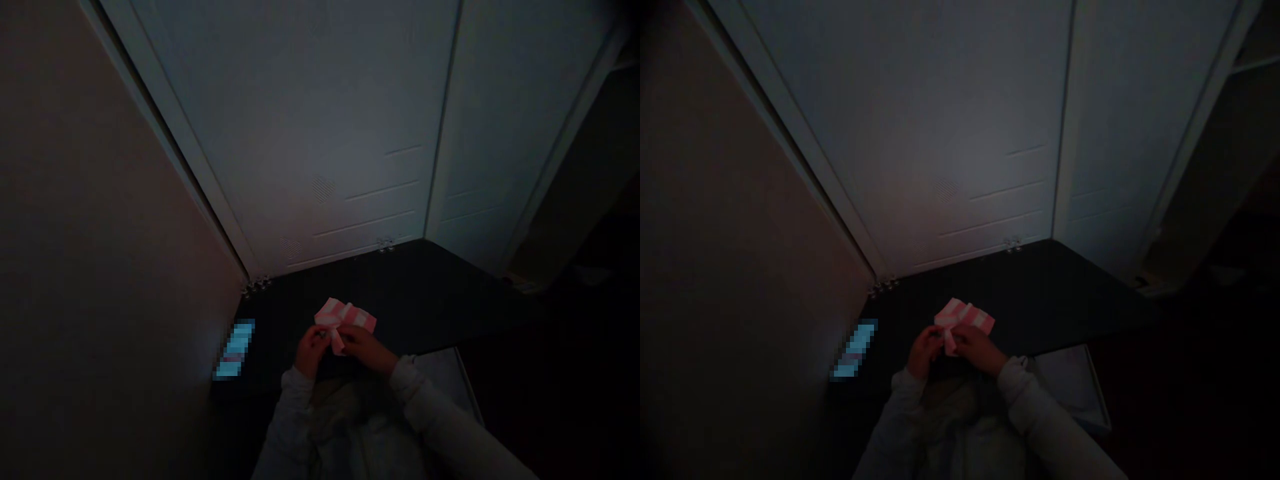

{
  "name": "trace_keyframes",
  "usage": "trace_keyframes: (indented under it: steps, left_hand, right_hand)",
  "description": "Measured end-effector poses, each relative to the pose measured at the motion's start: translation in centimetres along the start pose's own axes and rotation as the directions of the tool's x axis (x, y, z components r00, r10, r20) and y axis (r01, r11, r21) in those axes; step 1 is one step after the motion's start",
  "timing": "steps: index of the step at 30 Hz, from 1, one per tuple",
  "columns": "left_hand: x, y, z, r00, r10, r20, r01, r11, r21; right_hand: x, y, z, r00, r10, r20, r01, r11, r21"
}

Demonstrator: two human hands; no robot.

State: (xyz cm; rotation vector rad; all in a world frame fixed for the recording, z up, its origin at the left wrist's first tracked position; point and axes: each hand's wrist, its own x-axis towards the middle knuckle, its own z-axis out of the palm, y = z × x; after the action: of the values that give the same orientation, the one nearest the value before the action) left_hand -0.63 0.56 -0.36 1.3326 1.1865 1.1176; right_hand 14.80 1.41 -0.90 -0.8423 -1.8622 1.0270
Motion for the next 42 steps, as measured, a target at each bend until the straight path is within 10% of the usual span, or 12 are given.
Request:
trace_keyframes:
  steps: [21, 42]
  left_hand:
    - [0.3, -1.2, -0.5, 0.990, 0.079, -0.116, -0.106, 0.962, -0.251]
    - [0.4, -0.4, -0.4, 0.998, -0.009, -0.062, 0.003, 0.995, -0.099]
  right_hand:
    - [-0.2, 0.2, -0.6, 0.934, 0.186, -0.305, -0.140, 0.976, 0.169]
    - [-0.3, 0.2, -1.1, 0.950, 0.174, -0.259, -0.140, 0.980, 0.143]
